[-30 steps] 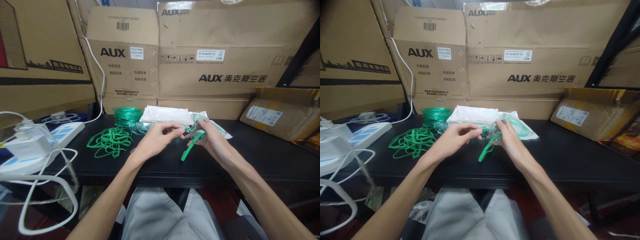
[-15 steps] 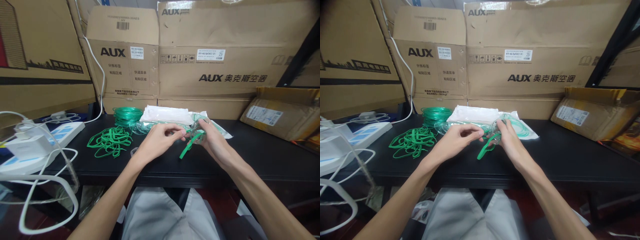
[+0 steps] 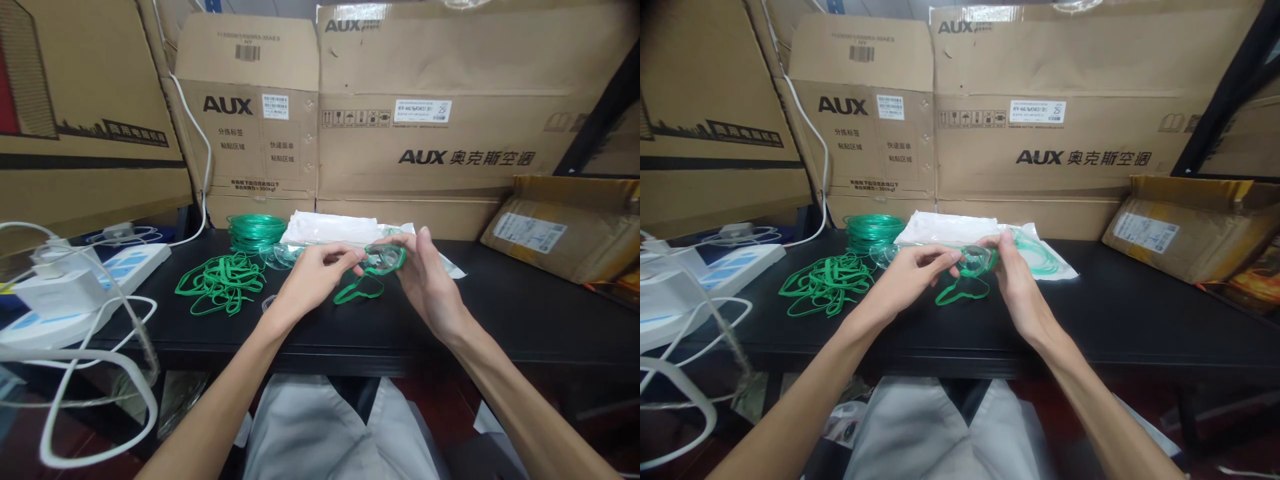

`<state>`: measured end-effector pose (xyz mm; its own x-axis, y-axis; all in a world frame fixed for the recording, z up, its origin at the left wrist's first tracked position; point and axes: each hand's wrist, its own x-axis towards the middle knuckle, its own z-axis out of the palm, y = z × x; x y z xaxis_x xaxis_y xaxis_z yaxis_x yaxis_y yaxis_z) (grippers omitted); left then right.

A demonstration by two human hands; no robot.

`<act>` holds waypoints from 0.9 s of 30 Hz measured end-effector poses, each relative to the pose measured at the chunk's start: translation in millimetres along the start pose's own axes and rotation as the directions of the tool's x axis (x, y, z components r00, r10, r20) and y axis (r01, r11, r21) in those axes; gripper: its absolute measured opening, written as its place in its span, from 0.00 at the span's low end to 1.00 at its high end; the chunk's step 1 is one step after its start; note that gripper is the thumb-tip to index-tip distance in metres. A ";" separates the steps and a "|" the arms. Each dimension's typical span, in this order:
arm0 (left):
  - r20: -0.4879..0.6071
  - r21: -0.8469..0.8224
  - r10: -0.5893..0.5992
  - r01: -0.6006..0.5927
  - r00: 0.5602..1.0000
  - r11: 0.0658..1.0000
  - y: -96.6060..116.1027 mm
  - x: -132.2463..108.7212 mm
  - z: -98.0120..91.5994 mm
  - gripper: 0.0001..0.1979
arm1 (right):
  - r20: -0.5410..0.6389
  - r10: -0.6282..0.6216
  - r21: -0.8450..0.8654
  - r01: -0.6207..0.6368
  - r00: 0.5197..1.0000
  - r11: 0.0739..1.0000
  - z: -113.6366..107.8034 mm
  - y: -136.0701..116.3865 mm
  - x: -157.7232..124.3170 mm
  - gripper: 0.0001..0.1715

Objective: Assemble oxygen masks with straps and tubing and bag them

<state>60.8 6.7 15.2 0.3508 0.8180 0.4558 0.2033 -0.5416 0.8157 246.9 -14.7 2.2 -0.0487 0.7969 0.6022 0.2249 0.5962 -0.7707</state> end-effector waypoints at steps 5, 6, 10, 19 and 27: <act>0.042 -0.099 0.020 -0.016 0.999 0.995 2.7 0.8 0.3 0.16 | -0.019 -0.004 0.078 0.005 1.000 0.997 -2.2 1.2 0.9 0.13; 0.046 -0.105 0.019 -0.014 0.999 0.994 4.0 0.5 0.5 0.16 | -0.013 -0.013 0.059 0.013 1.000 0.998 -2.9 0.9 0.4 0.10; 0.052 -0.113 0.017 -0.011 0.998 0.994 7.6 -1.0 0.9 0.17 | -0.016 -0.076 -0.003 0.076 0.997 0.997 -4.0 -3.0 -1.8 0.06; 0.009 -0.138 0.028 -0.027 1.000 0.990 7.0 -0.6 0.4 0.18 | 0.011 -0.156 0.086 0.155 0.988 0.984 -2.2 -8.7 -2.6 0.03; 0.008 -0.074 0.059 -0.058 0.998 0.996 8.3 -3.9 2.6 0.14 | -0.027 -0.230 -0.004 0.230 0.973 0.973 -5.2 -4.6 0.3 0.02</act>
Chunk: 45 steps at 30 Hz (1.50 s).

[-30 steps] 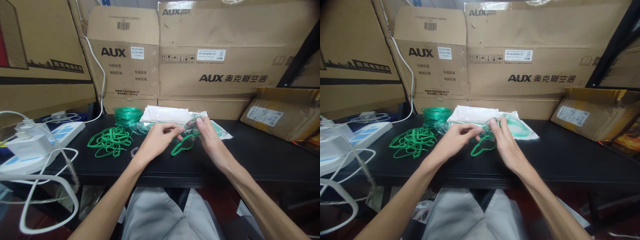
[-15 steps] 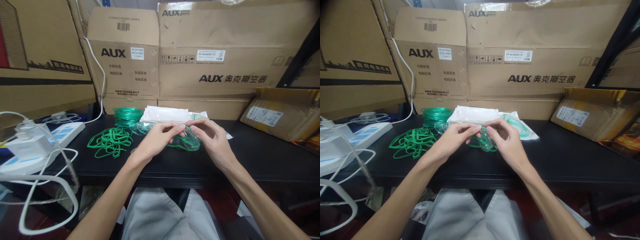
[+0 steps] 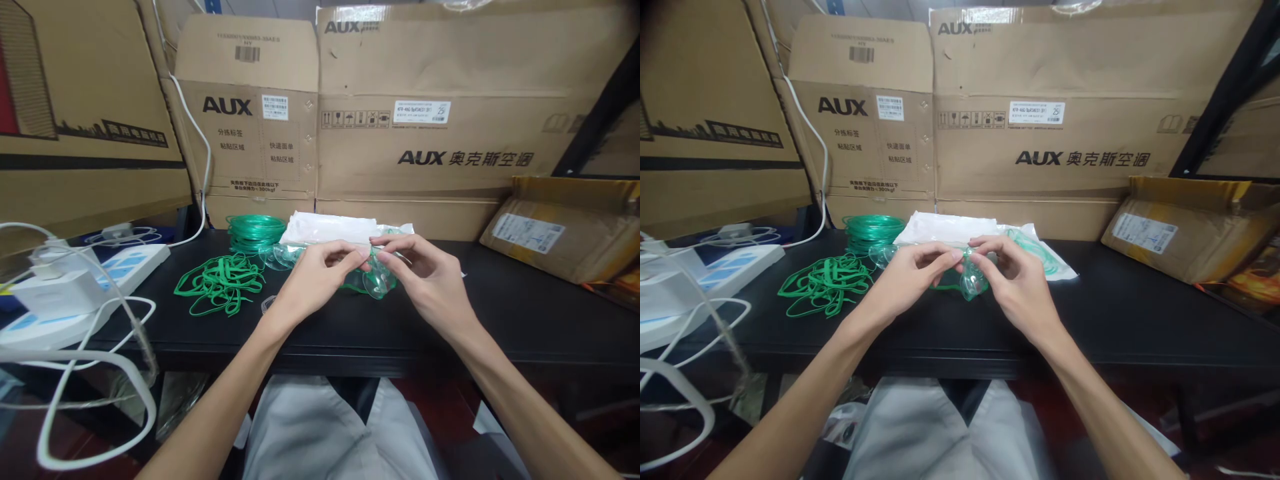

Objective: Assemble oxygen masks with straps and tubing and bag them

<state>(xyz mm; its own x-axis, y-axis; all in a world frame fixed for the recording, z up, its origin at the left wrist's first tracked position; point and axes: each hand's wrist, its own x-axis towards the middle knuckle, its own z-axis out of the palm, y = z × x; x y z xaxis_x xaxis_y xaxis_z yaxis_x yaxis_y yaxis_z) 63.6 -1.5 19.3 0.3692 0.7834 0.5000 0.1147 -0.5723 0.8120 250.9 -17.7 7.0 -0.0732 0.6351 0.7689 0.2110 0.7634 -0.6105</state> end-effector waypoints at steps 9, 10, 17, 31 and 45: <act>-0.004 0.283 0.143 -0.136 0.990 0.949 5.8 -6.4 5.3 0.10 | 0.001 -0.051 -0.040 0.051 0.999 0.998 1.6 3.4 -1.1 0.04; -0.004 0.317 0.150 -0.141 0.989 0.938 6.7 -6.7 5.1 0.10 | 0.009 -0.048 -0.047 0.048 0.999 0.998 1.8 3.4 -1.2 0.04; -0.018 0.445 0.216 -0.185 0.976 0.876 8.0 -7.1 5.2 0.08 | 0.015 -0.058 -0.076 0.059 0.998 0.995 0.9 2.5 -1.1 0.04; -0.095 0.565 0.253 -0.157 0.963 0.810 4.2 -5.8 -10.8 0.07 | -0.178 -0.089 -0.141 0.064 0.980 0.988 -24.9 -1.7 8.6 0.03; -0.067 0.582 0.219 -0.141 0.973 0.801 3.0 -5.5 -7.1 0.07 | -0.187 -0.067 -0.144 0.040 0.980 0.989 -16.3 -12.3 5.1 0.01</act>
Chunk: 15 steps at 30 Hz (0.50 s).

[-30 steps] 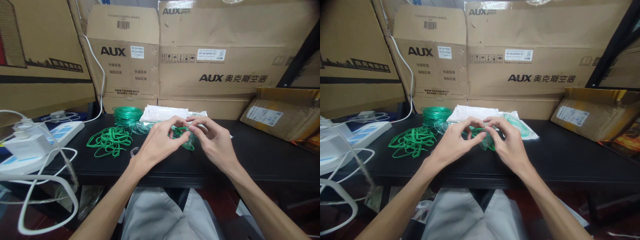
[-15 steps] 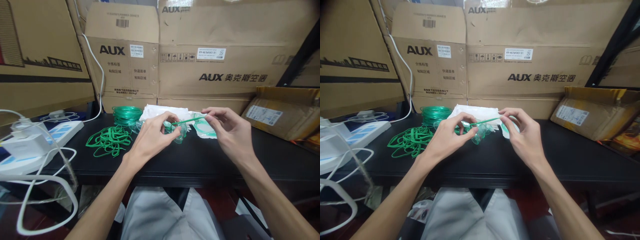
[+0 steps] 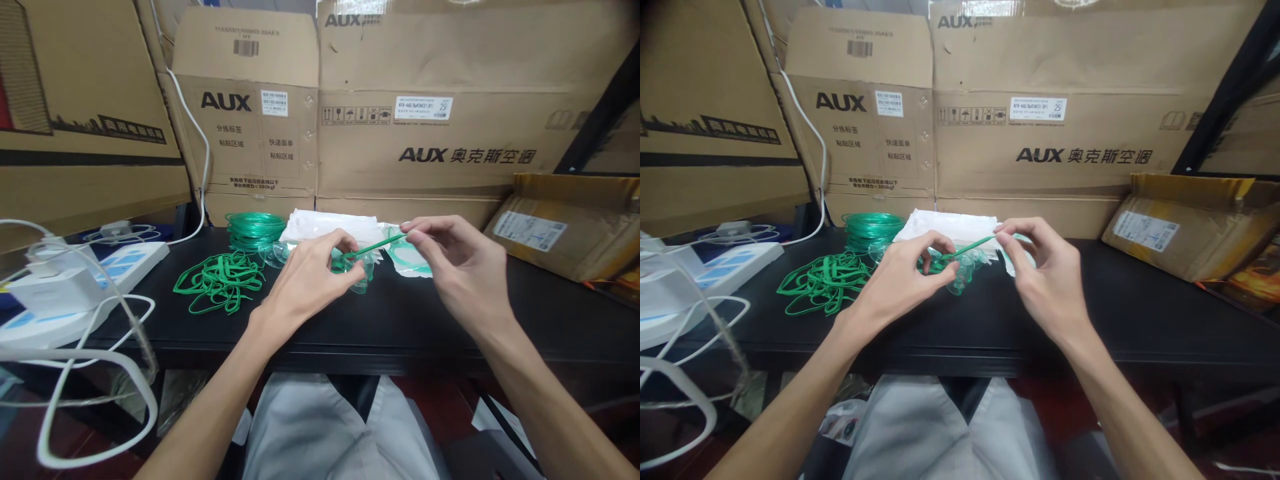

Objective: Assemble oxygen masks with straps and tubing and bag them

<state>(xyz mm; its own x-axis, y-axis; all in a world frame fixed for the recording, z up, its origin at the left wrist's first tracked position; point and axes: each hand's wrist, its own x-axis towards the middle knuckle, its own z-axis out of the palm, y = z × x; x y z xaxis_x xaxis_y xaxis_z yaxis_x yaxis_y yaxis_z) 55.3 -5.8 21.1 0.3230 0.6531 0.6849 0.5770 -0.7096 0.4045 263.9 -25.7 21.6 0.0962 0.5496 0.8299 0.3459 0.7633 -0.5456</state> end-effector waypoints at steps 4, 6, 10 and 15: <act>-0.064 -0.021 -0.031 0.029 0.997 0.999 3.2 0.9 5.8 0.06 | 0.093 -0.012 0.025 0.009 0.996 1.000 13.0 -13.8 -8.8 0.03; -0.099 -0.051 -0.071 0.066 0.993 0.996 3.3 1.3 7.5 0.09 | 0.109 0.004 0.027 -0.007 0.994 1.000 16.3 -14.3 -10.8 0.02; -0.166 -0.218 -0.187 0.149 0.968 0.965 -1.4 2.2 10.9 0.10 | 0.115 0.128 0.037 -0.133 0.985 0.990 21.6 -6.1 -12.4 0.14; -0.096 -0.602 -0.341 0.218 0.935 0.768 -11.4 6.5 15.1 0.22 | 0.167 0.250 0.025 -0.258 0.954 0.966 27.1 2.9 -15.3 0.26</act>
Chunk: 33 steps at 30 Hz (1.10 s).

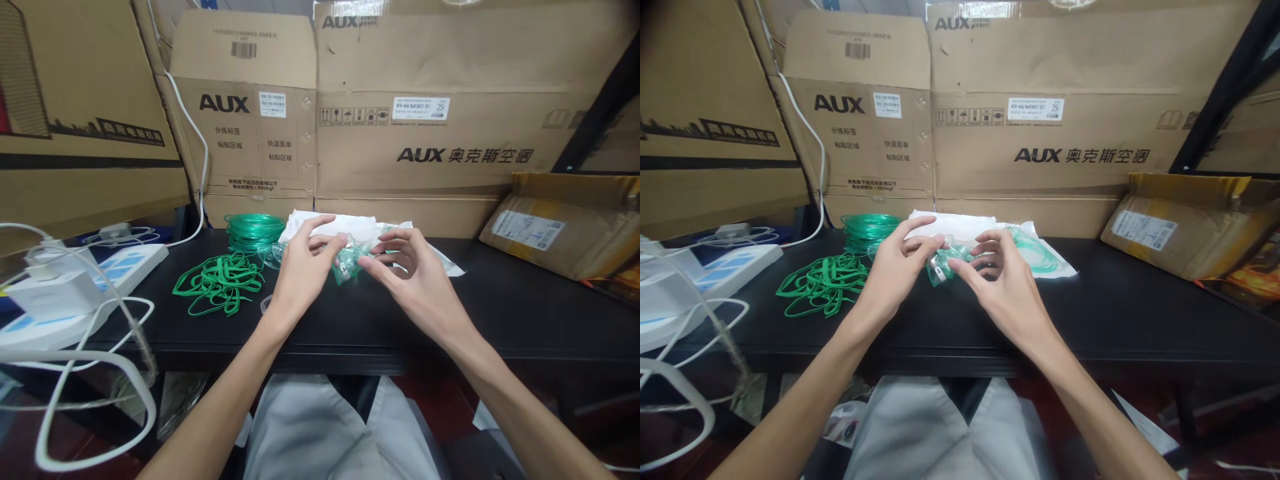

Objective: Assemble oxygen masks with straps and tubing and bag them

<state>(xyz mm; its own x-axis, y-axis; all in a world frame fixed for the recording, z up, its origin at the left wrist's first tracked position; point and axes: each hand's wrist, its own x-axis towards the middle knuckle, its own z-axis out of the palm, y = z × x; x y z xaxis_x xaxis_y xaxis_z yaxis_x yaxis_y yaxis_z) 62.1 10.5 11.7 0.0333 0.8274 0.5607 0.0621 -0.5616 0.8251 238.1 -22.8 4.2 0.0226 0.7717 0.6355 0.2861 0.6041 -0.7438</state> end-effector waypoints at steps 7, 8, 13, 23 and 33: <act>0.034 -0.255 -0.158 0.161 0.987 0.954 2.4 3.6 -0.6 0.24 | 0.083 -0.078 0.038 0.076 0.993 0.996 1.6 6.6 -0.4 0.17; 0.045 -0.284 -0.168 0.174 0.985 0.943 2.8 3.3 -0.4 0.24 | 0.096 -0.113 0.001 0.114 0.989 0.994 1.6 7.5 -0.5 0.13; 0.077 -0.401 -0.225 0.237 0.971 0.885 0.8 2.8 -0.6 0.22 | 0.107 -0.366 -0.247 0.381 0.924 0.891 0.5 8.8 -2.8 0.02; 0.265 -0.387 -0.141 0.239 0.954 0.891 -1.3 1.0 -2.7 0.19 | -0.079 -0.186 0.061 0.191 0.979 0.980 2.8 7.4 1.1 0.04; 0.225 -0.219 -0.020 0.071 0.974 0.973 1.9 -2.0 5.4 0.15 | -0.001 -0.046 0.090 0.046 0.999 0.995 -2.3 4.8 2.5 0.09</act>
<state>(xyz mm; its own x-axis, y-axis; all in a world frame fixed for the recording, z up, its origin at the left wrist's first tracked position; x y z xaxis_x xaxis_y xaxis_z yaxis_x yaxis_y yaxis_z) 67.5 7.8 11.8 0.2552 0.8191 0.5137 -0.1559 -0.4895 0.8580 241.8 -18.4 2.6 0.0108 0.7427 0.6696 0.1990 0.6546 -0.7293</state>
